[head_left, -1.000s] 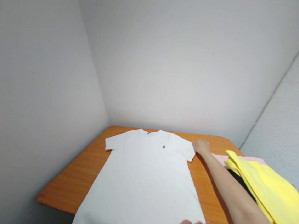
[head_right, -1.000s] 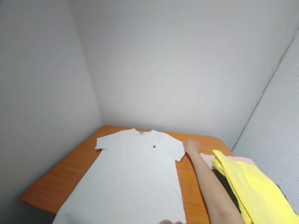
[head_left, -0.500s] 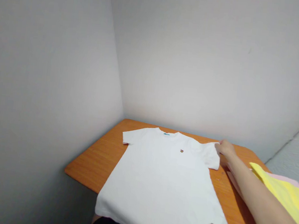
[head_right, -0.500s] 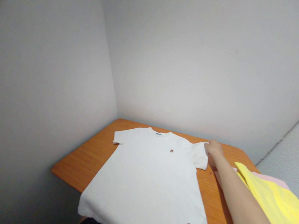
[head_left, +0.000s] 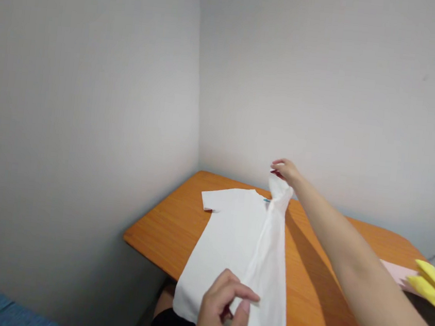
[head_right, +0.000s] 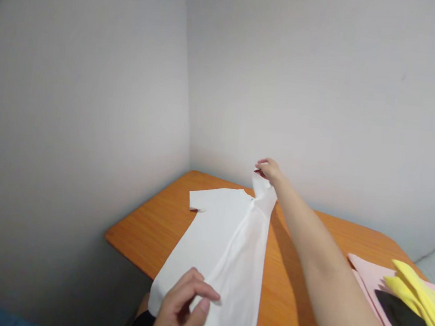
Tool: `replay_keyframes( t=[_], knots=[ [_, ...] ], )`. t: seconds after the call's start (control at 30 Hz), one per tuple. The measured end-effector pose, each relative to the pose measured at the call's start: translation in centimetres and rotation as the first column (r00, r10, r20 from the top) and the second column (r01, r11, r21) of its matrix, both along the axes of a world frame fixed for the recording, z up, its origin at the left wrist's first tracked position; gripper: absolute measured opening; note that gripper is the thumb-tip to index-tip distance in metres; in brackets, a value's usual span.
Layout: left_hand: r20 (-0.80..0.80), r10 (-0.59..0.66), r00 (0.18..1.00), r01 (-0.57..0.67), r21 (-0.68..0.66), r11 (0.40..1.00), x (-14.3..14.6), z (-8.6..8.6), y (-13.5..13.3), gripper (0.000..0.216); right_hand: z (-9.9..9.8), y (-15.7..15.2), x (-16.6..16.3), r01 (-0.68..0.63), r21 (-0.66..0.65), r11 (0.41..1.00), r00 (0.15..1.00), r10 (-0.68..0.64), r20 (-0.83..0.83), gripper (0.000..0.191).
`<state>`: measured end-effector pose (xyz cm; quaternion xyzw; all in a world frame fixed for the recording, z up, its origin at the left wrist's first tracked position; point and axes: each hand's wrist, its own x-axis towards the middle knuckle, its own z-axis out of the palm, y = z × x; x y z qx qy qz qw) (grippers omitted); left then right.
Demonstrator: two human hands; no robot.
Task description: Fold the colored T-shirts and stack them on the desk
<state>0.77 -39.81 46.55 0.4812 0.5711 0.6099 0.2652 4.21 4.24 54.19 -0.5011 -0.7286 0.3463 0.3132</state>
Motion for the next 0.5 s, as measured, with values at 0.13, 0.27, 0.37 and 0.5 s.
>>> replay_keyframes(
  t=[0.13,0.27,0.37,0.5],
  knots=[
    [0.014,0.357,0.934,-0.356,-0.043,0.934,-5.7,-2.1,-4.0,0.034,-0.4,-3.9,-12.7,-0.149,-0.043,0.988,0.988,0.147,-0.042,0.027],
    [0.008,0.563,0.827,-0.548,-0.217,0.808,-8.7,-7.8,-6.1,0.053,-4.3,-8.6,-19.5,-0.261,-0.045,0.964,0.963,0.263,0.056,0.03],
    [-0.067,0.633,0.771,-0.614,-0.34,0.712,-9.5,-11.8,-6.7,0.057,-7.6,-10.9,-19.8,-0.328,0.021,0.944,0.934,0.321,0.157,0.03],
    [-0.007,0.538,0.843,-0.486,-0.44,0.755,-9.8,-14.4,-6.5,0.059,-11.0,-11.6,-15.2,-0.39,0.144,0.909,0.896,0.339,0.285,0.03]
  ],
)
